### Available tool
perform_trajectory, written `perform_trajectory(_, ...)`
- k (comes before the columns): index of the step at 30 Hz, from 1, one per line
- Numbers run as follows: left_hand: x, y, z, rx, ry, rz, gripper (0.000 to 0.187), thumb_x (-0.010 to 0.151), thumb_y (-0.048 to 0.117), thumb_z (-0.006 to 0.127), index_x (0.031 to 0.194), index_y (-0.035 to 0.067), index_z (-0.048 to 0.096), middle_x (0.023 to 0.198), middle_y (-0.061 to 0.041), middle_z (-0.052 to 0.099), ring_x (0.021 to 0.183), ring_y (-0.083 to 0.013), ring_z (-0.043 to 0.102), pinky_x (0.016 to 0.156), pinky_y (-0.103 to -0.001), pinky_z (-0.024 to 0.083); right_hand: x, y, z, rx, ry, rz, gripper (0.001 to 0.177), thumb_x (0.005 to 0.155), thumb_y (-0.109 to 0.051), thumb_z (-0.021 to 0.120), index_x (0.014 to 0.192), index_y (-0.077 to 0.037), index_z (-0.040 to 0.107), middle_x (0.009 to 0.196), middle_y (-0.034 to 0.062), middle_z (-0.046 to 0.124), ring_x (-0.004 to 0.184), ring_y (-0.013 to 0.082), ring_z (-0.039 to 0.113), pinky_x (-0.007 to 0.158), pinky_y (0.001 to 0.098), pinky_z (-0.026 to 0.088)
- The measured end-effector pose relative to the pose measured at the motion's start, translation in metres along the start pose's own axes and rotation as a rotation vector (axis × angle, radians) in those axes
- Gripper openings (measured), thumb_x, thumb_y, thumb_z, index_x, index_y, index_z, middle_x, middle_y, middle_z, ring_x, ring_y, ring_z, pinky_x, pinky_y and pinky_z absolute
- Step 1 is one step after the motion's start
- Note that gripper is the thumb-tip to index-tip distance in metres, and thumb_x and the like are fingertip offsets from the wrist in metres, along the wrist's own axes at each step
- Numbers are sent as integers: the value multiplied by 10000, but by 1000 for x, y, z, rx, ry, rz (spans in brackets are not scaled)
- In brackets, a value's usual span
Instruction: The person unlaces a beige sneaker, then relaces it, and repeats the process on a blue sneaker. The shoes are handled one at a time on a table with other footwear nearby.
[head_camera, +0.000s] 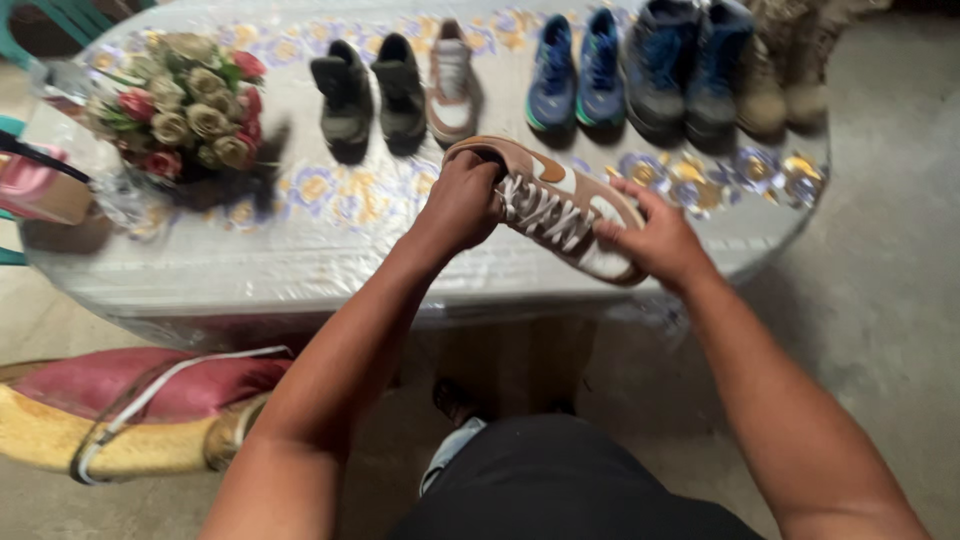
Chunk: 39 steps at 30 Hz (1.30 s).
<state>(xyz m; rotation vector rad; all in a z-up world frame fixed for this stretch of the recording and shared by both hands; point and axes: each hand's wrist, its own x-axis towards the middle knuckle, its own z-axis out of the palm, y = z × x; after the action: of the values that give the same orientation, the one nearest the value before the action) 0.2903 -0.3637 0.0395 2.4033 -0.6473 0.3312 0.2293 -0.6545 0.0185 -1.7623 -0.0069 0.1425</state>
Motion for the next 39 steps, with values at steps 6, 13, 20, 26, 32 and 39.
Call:
perform_trajectory(6,10,24,69,-169,-364,-203,162,877,119,685,982,9,741,898,-173,713,830,-342,708,745,-416,556,-28,2,-64,-59,-48,75,640,832,-190,814,1421,-67,596,1113,64,745,914,112,694,779,282,589)
perform_trajectory(13,-21,60,112,-1155,-350,-277,118,994,89,662,944,-17,677,786,-51,660,677,-132,606,601,-262,483,-50,7,-121,-24,5,151,552,845,-216,807,1352,-81,635,1091,76,739,861,132,715,646,319,605)
perform_trajectory(20,-48,113,130,-1806,-434,-953,201,821,80,562,966,3,678,784,-29,673,580,-77,571,478,-172,431,-61,-17,-151,-194,-30,109,486,853,-259,813,1285,-72,693,1058,106,752,805,163,718,540,328,584)
perform_trajectory(26,-55,126,121,-1841,-644,-907,89,868,190,597,883,113,556,743,16,592,596,-109,569,538,-240,484,-48,-22,-160,-197,-104,196,479,797,-274,823,1230,-110,699,1036,93,751,845,184,712,646,347,584)
perform_trajectory(32,-70,131,147,-1531,-459,-599,159,912,215,696,930,57,684,726,-2,621,554,-90,526,505,-230,417,-28,-15,-166,-274,-140,128,448,765,-267,856,1163,-96,740,1068,81,768,940,156,713,827,331,576)
perform_trajectory(39,-76,133,143,-1801,-334,-630,307,941,213,698,1159,5,643,911,-54,691,693,-108,634,603,-252,495,-46,25,-140,59,244,-312,735,916,-318,821,1502,-33,480,1210,100,702,1139,179,683,973,316,566)
